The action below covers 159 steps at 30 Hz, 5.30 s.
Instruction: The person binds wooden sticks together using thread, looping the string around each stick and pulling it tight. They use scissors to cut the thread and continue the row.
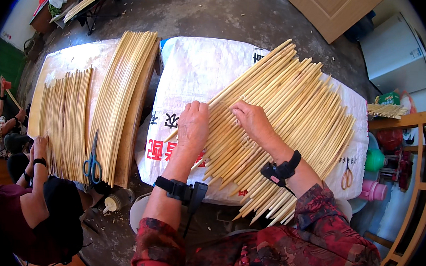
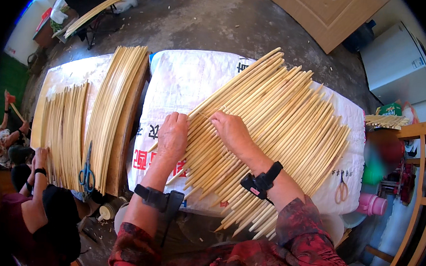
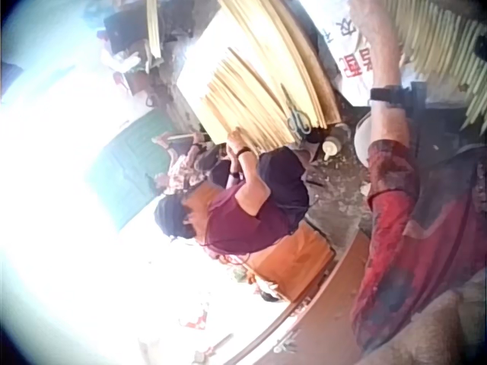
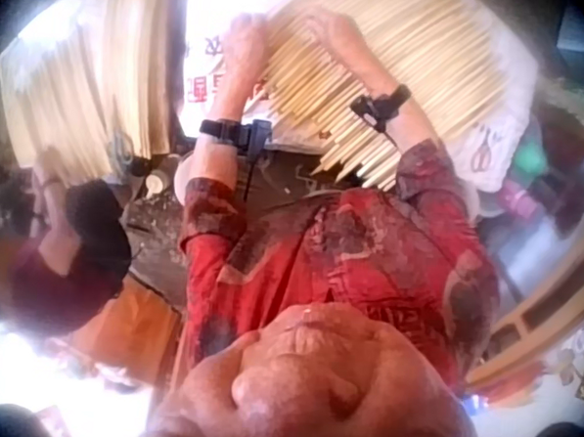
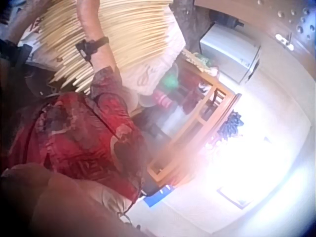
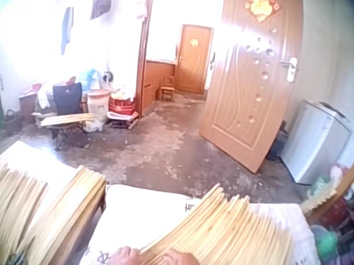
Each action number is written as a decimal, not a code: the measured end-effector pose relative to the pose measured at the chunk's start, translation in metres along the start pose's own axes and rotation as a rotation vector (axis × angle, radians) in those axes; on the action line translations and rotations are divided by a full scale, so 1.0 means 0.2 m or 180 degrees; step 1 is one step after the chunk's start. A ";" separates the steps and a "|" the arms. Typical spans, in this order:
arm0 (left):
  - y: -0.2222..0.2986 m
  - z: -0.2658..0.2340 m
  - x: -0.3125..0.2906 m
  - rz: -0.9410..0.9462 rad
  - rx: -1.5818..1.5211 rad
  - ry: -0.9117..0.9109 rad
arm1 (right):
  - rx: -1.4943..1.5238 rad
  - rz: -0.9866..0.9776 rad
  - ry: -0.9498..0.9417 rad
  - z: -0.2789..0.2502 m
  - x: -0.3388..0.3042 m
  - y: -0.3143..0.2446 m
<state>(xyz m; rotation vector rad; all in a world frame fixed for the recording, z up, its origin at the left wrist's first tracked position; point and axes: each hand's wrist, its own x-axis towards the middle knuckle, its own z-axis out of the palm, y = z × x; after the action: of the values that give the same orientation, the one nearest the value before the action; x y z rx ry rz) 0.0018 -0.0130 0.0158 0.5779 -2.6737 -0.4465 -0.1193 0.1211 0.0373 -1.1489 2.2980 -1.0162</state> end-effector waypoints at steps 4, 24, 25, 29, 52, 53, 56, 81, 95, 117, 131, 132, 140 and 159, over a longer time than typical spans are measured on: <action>0.00 -0.02 0.00 0.0028 -0.0169 -0.0072 | -0.0224 -0.0415 0.0181 0.01 0.02 0.03; 0.02 -0.04 -0.01 0.0201 -0.0179 0.0012 | -0.0576 0.0099 0.0179 0.13 0.12 -0.05; 0.03 -0.04 -0.01 0.0214 -0.0197 0.0023 | -0.0531 0.0133 0.0194 0.13 0.12 -0.04; 0.03 -0.05 -0.01 0.0232 -0.0179 0.0034 | -0.0279 -0.0053 0.0237 0.15 0.15 -0.02; -0.01 -0.01 -0.03 0.0314 0.0020 0.0099 | -0.1382 -0.0488 -0.1250 0.07 0.50 -0.20; -0.02 0.00 -0.02 0.0310 0.0020 0.0111 | -0.1327 -0.0659 -0.1056 0.09 0.50 -0.18; -0.03 0.01 -0.03 0.0230 -0.0025 0.0073 | -0.1195 -0.1159 -0.0496 0.15 0.54 -0.15; 0.04 0.02 -0.07 0.0211 0.0064 0.0134 | -0.1582 -0.1416 -0.1523 -0.11 0.49 -0.15; 0.04 0.02 -0.06 0.0233 0.0182 0.0282 | -0.1027 -0.1360 -0.1218 -0.07 0.52 -0.09; 0.07 -0.01 -0.05 0.0404 0.0304 -0.0153 | 0.0572 -0.0251 0.0317 0.12 0.64 -0.05; -0.03 0.01 0.01 -0.0221 0.0465 0.0050 | 0.2227 0.0834 -0.0590 -0.51 -0.05 -0.32; -0.04 0.00 0.02 -0.0222 0.0422 -0.0032 | 0.2142 0.0818 -0.0710 -0.56 -0.09 -0.35; -0.03 -0.03 0.07 -0.0270 0.0358 -0.0694 | 0.1328 0.0582 -0.1255 -0.43 -0.20 -0.40; 0.03 -0.06 0.05 -0.0360 0.0486 -0.0870 | -0.0985 -0.1503 0.0955 0.02 0.03 0.05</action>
<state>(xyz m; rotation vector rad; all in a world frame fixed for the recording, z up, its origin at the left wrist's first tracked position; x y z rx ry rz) -0.0044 -0.0145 0.0312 0.7653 -2.9653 -0.3774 -0.1263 0.1191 0.0269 -1.8404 2.5424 -1.0741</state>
